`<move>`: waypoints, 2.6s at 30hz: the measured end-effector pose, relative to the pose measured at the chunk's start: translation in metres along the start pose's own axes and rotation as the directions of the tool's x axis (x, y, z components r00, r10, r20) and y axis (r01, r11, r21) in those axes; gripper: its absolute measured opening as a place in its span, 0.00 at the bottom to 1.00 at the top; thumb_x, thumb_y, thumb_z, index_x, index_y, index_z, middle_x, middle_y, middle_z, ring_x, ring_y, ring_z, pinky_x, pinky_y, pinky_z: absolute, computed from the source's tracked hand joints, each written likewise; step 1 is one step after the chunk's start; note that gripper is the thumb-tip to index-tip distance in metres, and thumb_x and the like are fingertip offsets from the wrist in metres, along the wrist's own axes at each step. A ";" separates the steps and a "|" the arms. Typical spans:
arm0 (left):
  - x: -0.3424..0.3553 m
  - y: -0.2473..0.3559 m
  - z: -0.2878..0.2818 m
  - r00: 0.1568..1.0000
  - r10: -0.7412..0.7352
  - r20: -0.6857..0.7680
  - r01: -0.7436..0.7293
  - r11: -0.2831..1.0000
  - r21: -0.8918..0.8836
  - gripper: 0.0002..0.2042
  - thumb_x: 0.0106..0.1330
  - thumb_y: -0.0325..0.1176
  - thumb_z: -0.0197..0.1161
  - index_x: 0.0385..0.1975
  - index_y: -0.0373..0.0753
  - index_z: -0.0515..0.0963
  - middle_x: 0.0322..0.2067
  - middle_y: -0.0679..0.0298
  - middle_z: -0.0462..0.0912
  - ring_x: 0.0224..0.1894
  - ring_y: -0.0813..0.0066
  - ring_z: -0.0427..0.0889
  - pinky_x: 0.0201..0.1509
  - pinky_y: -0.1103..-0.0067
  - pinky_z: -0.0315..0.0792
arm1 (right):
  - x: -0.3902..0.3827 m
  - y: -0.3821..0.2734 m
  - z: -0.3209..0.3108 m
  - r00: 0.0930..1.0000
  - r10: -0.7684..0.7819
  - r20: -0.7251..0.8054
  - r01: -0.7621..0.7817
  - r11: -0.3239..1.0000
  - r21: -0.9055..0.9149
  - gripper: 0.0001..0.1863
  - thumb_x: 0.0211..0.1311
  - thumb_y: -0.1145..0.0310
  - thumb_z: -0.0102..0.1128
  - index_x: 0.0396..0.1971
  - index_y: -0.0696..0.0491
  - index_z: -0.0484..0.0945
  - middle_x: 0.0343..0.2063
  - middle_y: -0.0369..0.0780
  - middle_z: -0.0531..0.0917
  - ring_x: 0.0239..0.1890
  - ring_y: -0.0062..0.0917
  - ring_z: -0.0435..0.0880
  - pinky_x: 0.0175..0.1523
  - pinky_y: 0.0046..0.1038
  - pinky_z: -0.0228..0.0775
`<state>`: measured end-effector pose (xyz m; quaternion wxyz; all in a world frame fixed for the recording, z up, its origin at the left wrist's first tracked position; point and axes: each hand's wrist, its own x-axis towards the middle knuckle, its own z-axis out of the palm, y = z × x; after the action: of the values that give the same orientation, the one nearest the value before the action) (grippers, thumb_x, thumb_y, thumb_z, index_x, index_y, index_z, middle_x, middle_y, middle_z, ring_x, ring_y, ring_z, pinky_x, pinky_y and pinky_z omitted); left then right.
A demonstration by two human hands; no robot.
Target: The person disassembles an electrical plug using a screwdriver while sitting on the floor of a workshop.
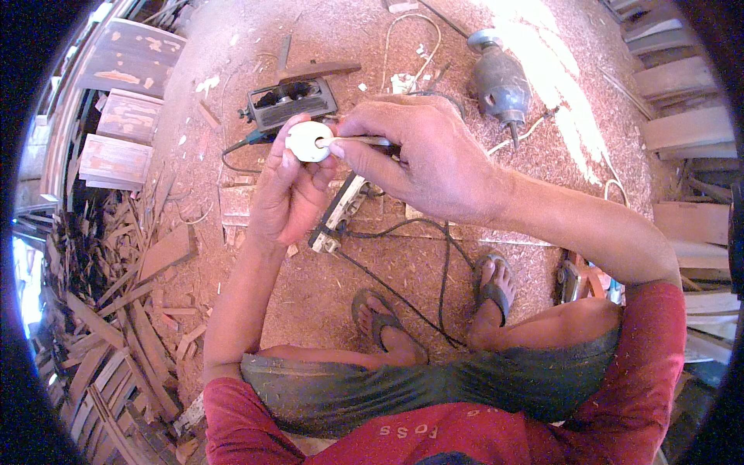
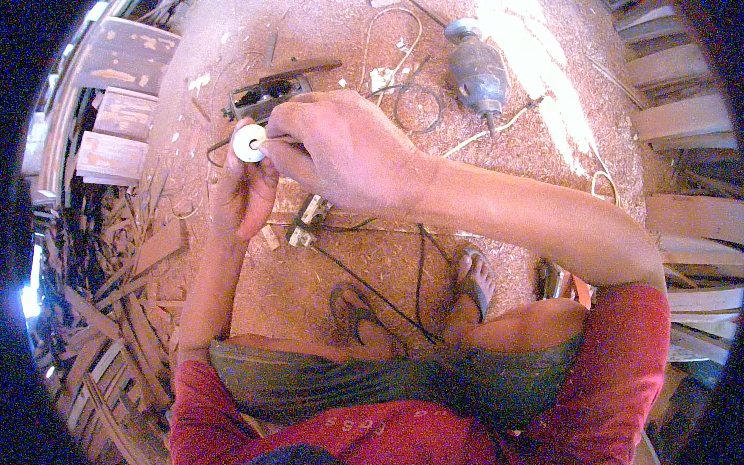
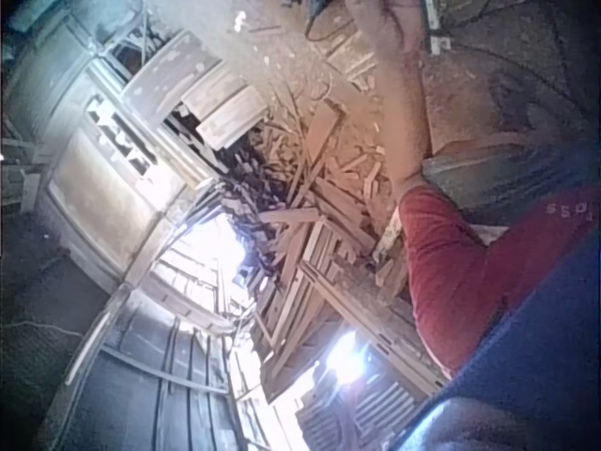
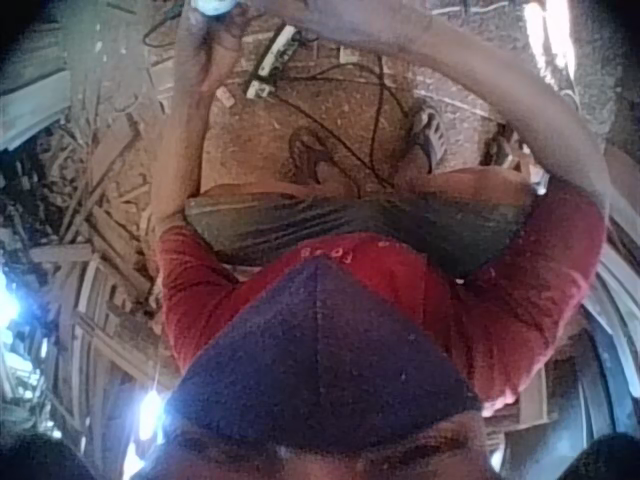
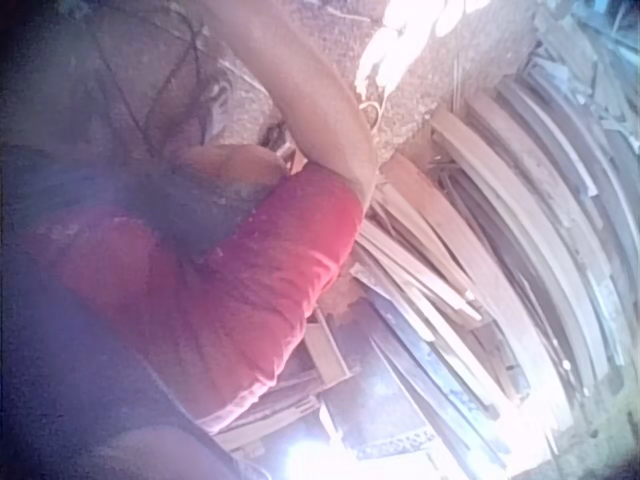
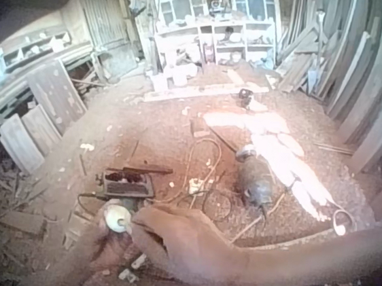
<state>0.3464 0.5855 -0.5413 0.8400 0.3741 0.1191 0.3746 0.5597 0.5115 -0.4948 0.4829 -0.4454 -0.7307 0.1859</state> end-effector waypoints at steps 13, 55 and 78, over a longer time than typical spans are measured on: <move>0.000 0.014 0.003 0.974 -0.031 -0.226 0.091 0.962 0.256 0.18 0.73 0.45 0.52 0.43 0.34 0.75 0.35 0.60 0.83 0.29 0.78 0.80 0.24 0.84 0.72 | -0.001 0.010 -0.001 0.908 -0.415 0.065 0.403 0.817 -0.412 0.05 0.53 0.66 0.57 0.29 0.50 0.76 0.26 0.36 0.75 0.31 0.32 0.79 0.30 0.33 0.75; 0.052 -0.089 -0.024 0.937 -0.330 -0.117 0.204 0.241 0.949 0.13 0.59 0.25 0.65 0.39 0.39 0.68 0.41 0.62 0.79 0.41 0.77 0.77 0.45 0.81 0.71 | -0.498 0.223 -0.293 -0.271 0.882 -0.385 -0.940 -0.156 0.303 0.17 0.60 0.53 0.64 0.37 0.51 0.78 0.29 0.36 0.82 0.30 0.16 0.76 0.28 0.27 0.65; 0.044 -0.107 -0.042 0.901 -0.404 -0.161 0.241 0.156 0.958 0.12 0.59 0.26 0.67 0.37 0.39 0.69 0.42 0.61 0.80 0.41 0.77 0.79 0.45 0.80 0.73 | -0.534 0.187 -0.246 0.005 0.836 -0.548 -0.974 -0.120 -0.192 0.28 0.54 0.44 0.65 0.41 0.54 0.82 0.40 0.46 0.84 0.44 0.36 0.83 0.51 0.34 0.73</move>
<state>0.4146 0.5924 -0.6434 0.4944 0.7982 0.3441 0.0072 0.9352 0.1290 -0.8008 0.1516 -0.9553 -0.1594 0.1976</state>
